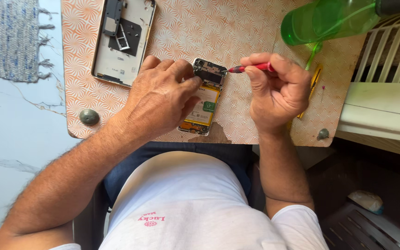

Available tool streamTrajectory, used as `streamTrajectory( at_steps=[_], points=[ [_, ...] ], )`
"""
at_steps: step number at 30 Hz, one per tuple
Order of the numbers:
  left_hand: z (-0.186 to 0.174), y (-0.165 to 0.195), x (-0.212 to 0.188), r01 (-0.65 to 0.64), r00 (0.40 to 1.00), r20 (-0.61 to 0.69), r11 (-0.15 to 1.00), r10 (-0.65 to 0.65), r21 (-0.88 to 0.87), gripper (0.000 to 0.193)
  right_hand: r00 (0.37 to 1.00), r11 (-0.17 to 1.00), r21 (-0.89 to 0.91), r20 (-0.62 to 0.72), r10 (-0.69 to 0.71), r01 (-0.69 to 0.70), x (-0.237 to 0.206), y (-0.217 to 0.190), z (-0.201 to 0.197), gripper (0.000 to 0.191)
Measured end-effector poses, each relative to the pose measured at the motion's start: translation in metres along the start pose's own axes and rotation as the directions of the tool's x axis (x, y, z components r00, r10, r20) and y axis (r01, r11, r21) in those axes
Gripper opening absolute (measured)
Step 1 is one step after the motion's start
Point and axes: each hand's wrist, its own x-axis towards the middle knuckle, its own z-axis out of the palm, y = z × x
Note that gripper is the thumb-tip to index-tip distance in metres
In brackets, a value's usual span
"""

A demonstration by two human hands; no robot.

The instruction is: The person uses a red screwdriver to remove screws from the back of a disassembled smartphone and places them into the phone's back cover. The person then uses a yellow plastic pry tool to lift a component near the top of the phone chassis.

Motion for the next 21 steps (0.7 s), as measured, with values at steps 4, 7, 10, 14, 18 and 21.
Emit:
streamTrajectory(
  at_steps=[4, 7, 10, 14, 18, 21],
  points=[
    [0.005, -0.007, -0.001, -0.006, 1.0, 0.001, 0.999, 0.006, -0.047, 0.03, 0.997, 0.998, -0.021, -0.044, 0.058, -0.059, -0.004, 0.006, -0.005, 0.037],
    [0.01, -0.014, -0.002, -0.021, 0.999, -0.034, 0.998, 0.019, -0.061, 0.03, 0.997, 0.998, -0.034, -0.051, 0.052, -0.053, -0.002, 0.012, -0.006, 0.037],
    [0.013, -0.017, 0.0, -0.036, 0.999, -0.029, 0.999, 0.035, -0.036, 0.032, 0.996, 0.998, -0.016, -0.068, 0.057, -0.058, 0.001, 0.012, -0.004, 0.037],
    [0.011, -0.016, 0.002, -0.072, 0.996, -0.048, 0.996, 0.074, 0.045, 0.034, 0.995, 0.995, -0.022, -0.026, 0.092, -0.093, 0.009, 0.012, 0.004, 0.037],
    [0.009, -0.017, 0.003, -0.08, 0.996, -0.046, 0.996, 0.081, 0.031, 0.034, 0.994, 0.994, -0.043, 0.013, 0.104, -0.103, 0.017, 0.013, 0.008, 0.037],
    [0.008, -0.02, 0.004, -0.083, 0.996, -0.043, 0.996, 0.084, 0.024, 0.034, 0.995, 0.994, -0.051, -0.007, 0.099, -0.099, 0.02, 0.014, 0.01, 0.037]
  ],
)
